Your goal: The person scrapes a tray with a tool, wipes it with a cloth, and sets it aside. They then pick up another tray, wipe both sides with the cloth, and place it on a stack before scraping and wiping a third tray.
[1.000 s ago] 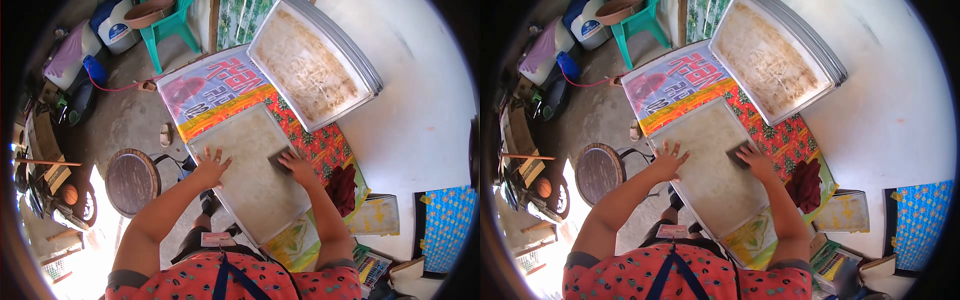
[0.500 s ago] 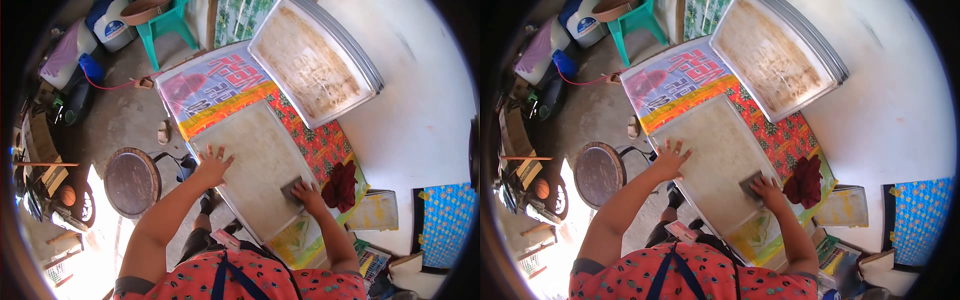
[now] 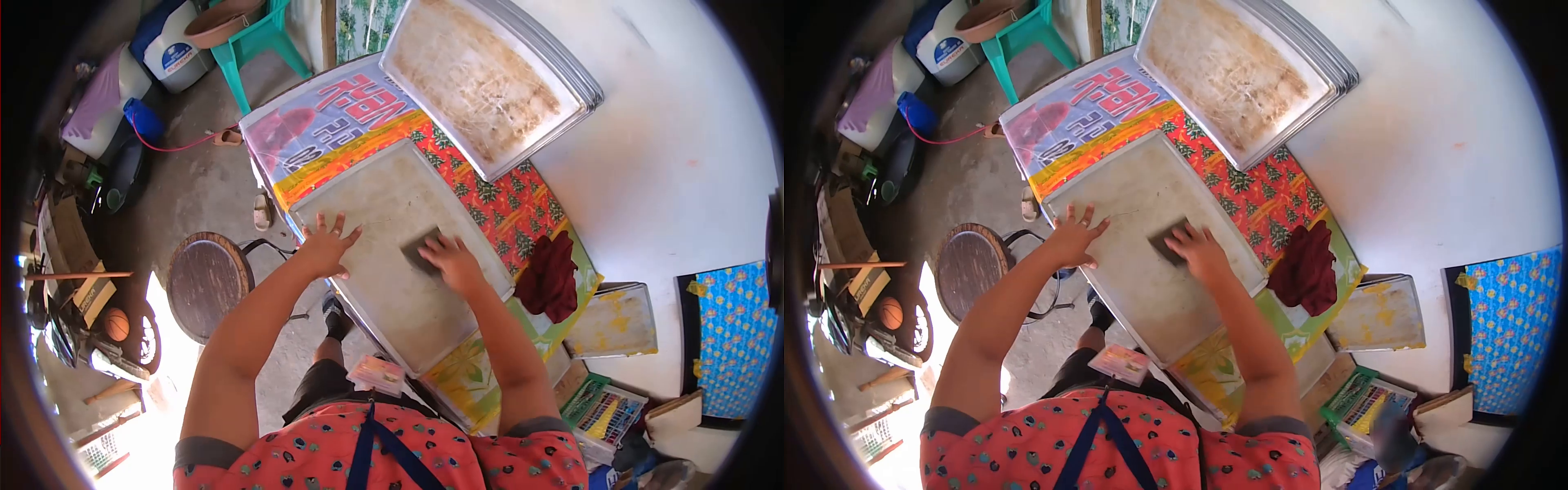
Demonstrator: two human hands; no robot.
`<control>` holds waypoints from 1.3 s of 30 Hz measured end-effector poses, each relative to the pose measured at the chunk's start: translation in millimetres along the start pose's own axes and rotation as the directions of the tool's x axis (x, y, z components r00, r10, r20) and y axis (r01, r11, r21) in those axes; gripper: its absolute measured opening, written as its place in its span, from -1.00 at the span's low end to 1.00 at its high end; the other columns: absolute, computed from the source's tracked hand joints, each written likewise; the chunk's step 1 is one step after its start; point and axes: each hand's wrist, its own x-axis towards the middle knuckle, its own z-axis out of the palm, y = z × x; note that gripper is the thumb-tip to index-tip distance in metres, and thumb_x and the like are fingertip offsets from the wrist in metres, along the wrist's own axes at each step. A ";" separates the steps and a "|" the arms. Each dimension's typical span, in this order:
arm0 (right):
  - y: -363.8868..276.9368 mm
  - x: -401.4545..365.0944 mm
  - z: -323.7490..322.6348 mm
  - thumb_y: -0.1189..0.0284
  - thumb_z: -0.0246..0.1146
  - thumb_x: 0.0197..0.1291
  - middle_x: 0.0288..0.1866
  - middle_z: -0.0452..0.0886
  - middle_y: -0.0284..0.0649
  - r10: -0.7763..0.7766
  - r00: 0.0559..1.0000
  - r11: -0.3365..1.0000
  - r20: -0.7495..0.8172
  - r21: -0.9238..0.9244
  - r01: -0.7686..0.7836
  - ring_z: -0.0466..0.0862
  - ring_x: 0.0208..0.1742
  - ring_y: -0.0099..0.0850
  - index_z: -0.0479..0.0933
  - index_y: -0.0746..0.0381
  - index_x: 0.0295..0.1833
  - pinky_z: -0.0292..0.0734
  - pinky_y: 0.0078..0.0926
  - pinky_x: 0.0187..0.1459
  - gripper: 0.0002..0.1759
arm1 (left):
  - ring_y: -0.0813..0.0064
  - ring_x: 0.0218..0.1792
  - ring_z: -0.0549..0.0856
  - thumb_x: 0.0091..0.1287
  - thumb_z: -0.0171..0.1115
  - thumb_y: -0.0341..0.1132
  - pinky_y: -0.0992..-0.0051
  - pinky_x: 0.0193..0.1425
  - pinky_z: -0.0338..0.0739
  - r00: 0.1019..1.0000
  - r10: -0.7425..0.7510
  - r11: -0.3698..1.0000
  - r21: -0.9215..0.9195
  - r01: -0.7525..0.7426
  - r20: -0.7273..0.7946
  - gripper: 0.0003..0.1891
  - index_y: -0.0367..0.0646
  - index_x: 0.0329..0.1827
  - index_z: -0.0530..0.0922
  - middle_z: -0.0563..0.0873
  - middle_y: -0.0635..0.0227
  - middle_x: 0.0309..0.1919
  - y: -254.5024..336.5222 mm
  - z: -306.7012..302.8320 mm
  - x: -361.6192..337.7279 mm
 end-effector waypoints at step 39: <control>-91.9 120.7 19.7 0.44 0.04 0.15 0.06 0.45 0.34 0.511 0.856 0.838 -0.077 -0.179 -0.516 0.57 0.00 0.05 0.27 0.56 0.23 0.50 -0.13 0.03 -0.44 | -0.11 0.51 -0.18 -0.08 0.39 0.26 -0.24 0.42 -0.15 0.954 -0.160 0.980 -0.158 0.122 -0.253 0.24 -0.31 0.50 -0.10 -0.18 -0.25 0.47 -55.1 26.2 -14.6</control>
